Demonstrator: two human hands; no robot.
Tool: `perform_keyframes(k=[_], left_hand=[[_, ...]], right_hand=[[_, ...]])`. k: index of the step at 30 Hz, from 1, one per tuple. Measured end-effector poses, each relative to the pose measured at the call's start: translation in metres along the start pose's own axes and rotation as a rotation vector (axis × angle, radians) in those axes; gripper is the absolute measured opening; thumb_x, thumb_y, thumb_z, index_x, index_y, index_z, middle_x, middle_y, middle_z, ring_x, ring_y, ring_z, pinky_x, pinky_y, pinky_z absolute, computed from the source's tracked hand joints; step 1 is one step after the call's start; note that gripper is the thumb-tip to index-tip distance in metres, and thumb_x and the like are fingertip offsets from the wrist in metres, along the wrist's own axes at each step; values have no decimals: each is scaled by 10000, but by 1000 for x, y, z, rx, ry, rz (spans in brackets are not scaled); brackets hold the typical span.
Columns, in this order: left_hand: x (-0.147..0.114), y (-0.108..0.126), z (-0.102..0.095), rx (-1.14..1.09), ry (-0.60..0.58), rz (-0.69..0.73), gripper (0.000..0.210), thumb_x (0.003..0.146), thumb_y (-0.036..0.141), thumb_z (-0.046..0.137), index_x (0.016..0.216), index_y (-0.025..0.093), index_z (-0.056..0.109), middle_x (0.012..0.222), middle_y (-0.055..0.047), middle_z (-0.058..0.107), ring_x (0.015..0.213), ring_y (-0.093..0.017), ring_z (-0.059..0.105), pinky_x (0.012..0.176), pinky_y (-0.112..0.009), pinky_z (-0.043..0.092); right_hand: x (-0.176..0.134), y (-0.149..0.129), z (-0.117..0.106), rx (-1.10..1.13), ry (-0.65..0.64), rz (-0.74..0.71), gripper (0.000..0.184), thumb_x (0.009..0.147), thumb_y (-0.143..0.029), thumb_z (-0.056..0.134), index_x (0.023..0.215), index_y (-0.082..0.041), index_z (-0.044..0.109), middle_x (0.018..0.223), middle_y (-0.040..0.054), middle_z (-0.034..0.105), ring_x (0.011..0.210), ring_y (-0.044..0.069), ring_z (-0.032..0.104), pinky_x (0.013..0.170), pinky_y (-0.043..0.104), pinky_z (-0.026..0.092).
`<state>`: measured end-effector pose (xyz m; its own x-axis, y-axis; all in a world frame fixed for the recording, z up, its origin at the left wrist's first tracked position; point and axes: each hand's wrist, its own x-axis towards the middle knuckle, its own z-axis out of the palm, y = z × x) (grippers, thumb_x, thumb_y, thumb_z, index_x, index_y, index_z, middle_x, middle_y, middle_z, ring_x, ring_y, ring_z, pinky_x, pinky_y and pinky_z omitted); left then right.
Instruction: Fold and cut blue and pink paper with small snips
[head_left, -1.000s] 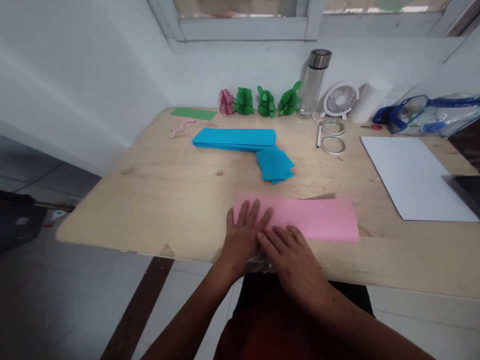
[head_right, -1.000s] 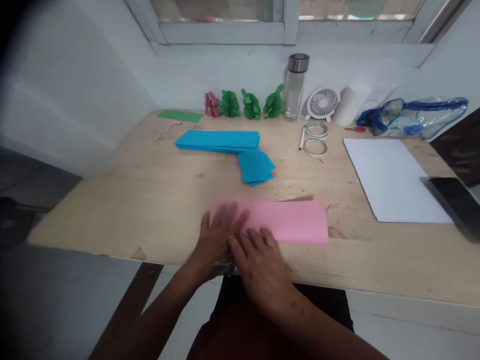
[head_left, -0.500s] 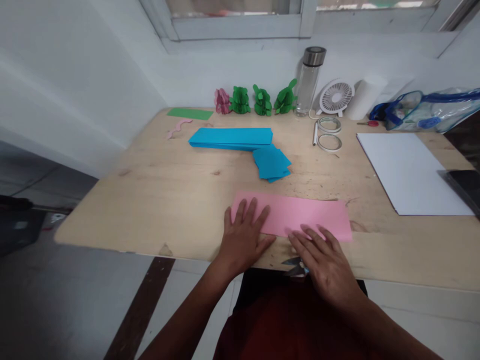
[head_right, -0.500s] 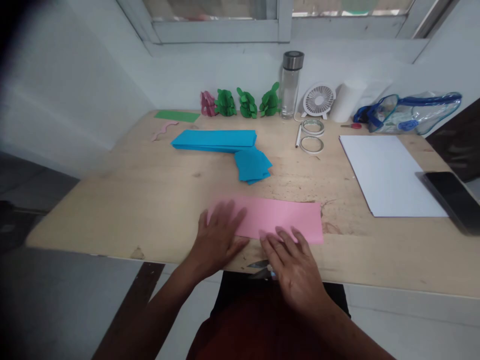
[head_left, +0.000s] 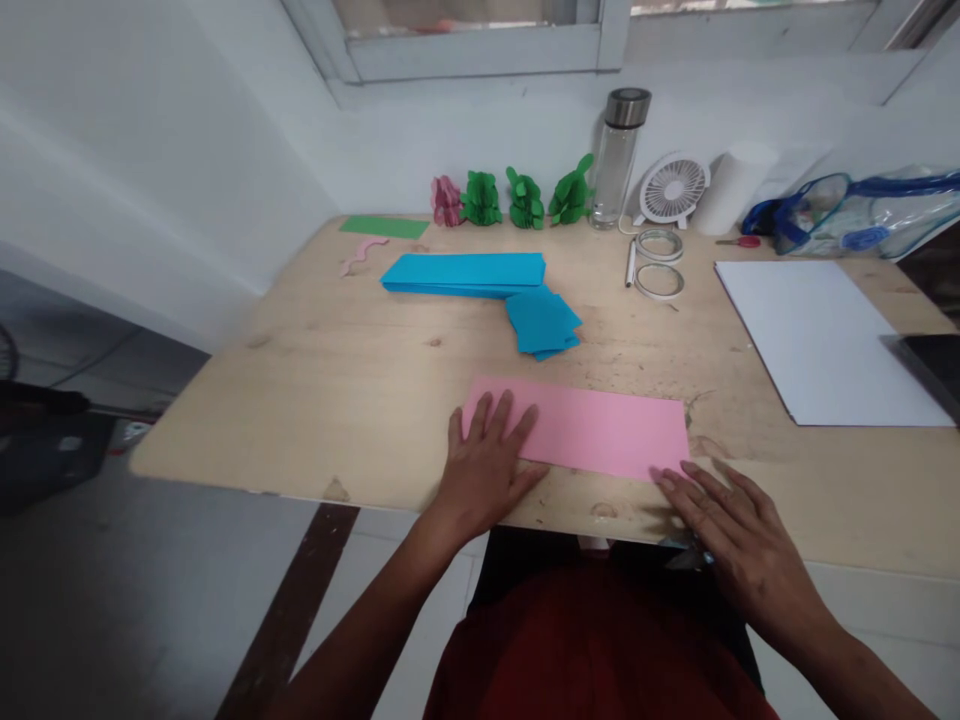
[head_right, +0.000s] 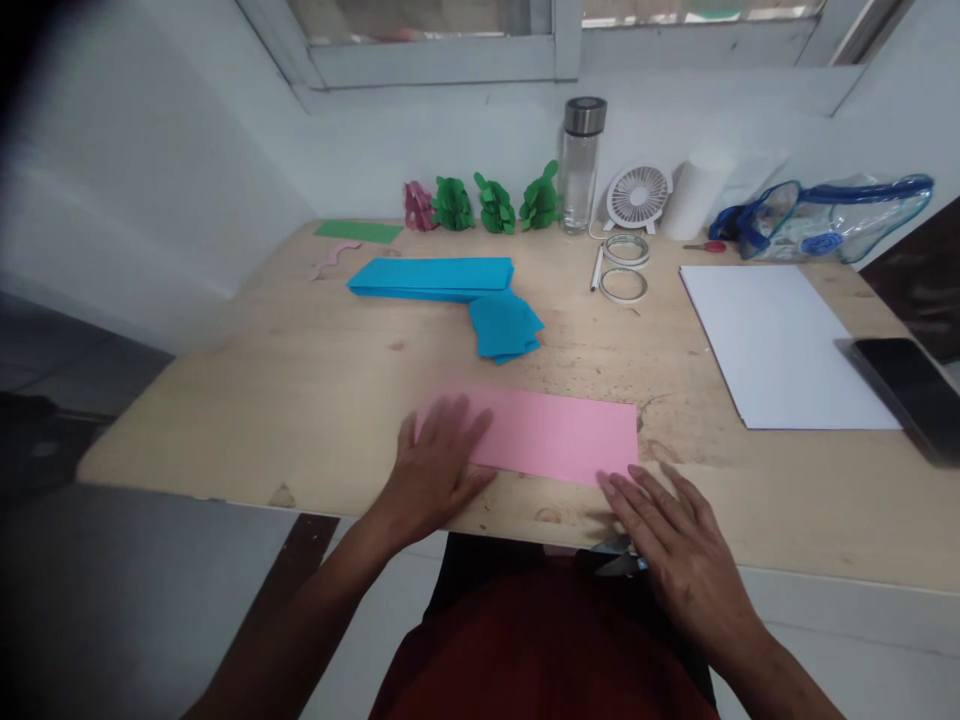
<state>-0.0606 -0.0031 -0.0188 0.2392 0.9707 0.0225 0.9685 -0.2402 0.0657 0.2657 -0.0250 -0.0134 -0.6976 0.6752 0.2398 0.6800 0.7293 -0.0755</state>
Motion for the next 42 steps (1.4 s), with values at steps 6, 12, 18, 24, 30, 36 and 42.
perform_keyframes(k=[6,12,18,24,30,36,42], left_hand=[[0,0,0,1,-17,-7,629,901,555,370,1457,289,248,1527,-105,252,1399,-343,188,1080,-592,161],[0,0,2,2,-13,0,635,897,558,376,1454,275,265,1522,-118,260,1391,-368,201,1073,-617,155],[0,0,3,15,5,4,627,897,545,387,1450,269,278,1516,-120,274,1389,-357,213,1081,-608,144],[-4,5,2,14,110,54,610,900,521,398,1440,251,306,1500,-118,312,1392,-348,208,1094,-610,79],[-15,44,2,-25,139,377,521,928,500,342,1413,309,342,1527,-4,271,1412,-288,174,1122,-575,-26],[-25,48,6,-18,124,348,600,919,566,303,1412,228,351,1504,-22,325,1397,-295,213,1126,-586,19],[-46,8,3,72,128,183,615,905,574,354,1407,219,357,1487,-35,355,1384,-308,253,1122,-591,94]], right_hand=[[-3,2,1,4,-11,-10,656,852,-58,347,1482,-187,221,1387,71,508,1296,267,429,1021,515,314],[-7,3,-7,-33,-11,4,663,845,-22,331,1479,-187,231,1396,66,499,1310,249,410,1045,500,283],[23,-23,-8,6,56,-3,687,841,-35,374,1487,-177,189,1397,85,495,1328,272,380,1051,543,264],[29,-30,9,18,-12,-55,579,887,-71,325,1462,-100,260,1430,95,452,1345,258,349,1075,507,270],[22,-27,17,-21,-2,-49,563,890,-73,357,1450,-94,295,1441,103,434,1357,240,329,1075,455,289],[22,-24,19,-10,13,-65,606,867,-44,344,1465,-105,258,1438,93,439,1357,243,331,1070,461,287],[22,-24,19,5,28,-55,601,878,-44,332,1469,-108,244,1435,83,446,1351,244,340,1058,457,294]])
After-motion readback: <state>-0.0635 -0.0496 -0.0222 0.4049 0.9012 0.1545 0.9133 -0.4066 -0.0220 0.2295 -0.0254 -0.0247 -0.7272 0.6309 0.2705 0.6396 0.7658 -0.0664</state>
